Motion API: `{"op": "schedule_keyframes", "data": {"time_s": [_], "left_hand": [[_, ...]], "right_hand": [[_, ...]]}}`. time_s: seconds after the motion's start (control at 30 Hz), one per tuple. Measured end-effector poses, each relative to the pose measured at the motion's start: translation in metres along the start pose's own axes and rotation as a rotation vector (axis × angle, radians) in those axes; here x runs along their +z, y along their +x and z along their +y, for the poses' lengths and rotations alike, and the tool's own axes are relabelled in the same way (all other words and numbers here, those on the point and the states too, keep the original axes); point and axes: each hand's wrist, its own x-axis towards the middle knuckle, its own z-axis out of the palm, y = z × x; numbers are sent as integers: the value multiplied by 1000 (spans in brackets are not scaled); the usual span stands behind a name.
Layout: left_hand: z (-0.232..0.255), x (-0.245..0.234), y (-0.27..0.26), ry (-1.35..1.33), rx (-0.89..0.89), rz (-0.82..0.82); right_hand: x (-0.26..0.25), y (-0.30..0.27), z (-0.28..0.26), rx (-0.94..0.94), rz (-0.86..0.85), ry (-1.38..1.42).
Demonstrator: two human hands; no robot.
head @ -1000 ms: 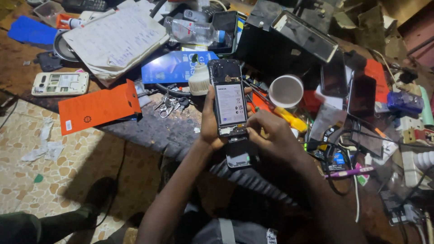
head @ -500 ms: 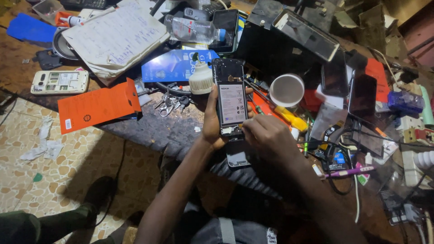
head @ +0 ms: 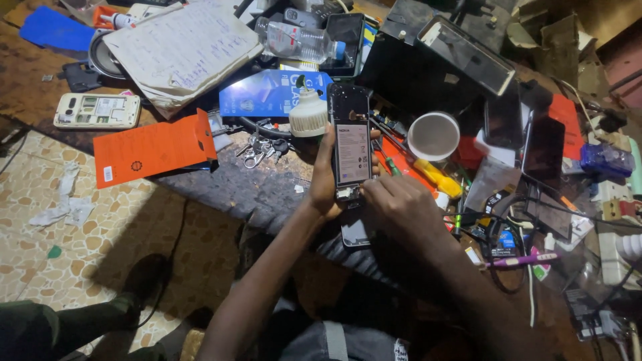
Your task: Repairing a Nokia smartphone by unscrewing internal components and prying the frame on a cluttered desk.
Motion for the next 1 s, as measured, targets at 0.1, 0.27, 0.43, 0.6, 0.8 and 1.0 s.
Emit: {"op": "schedule_keyframes", "data": {"time_s": [0.1,0.27,0.43,0.6,0.8,1.0], "left_hand": [[2,2,-2,28,9,11],[2,2,-2,-10,22,32],[0,0,1,0,31,18],[0,1,-2,-2,19,44],[1,-3,0,4,5,51],[-1,-1,0,-64,-12,32]], "right_hand": [[2,-2,0,15,-11,-50],[6,1,-9,-28,55,-198],[15,-2,-11,-21,73,-255],[9,1,-13,-48,30,-250],[8,6,-16,-104,35,-269],[1,11,-9,-180,62,-260]]}}
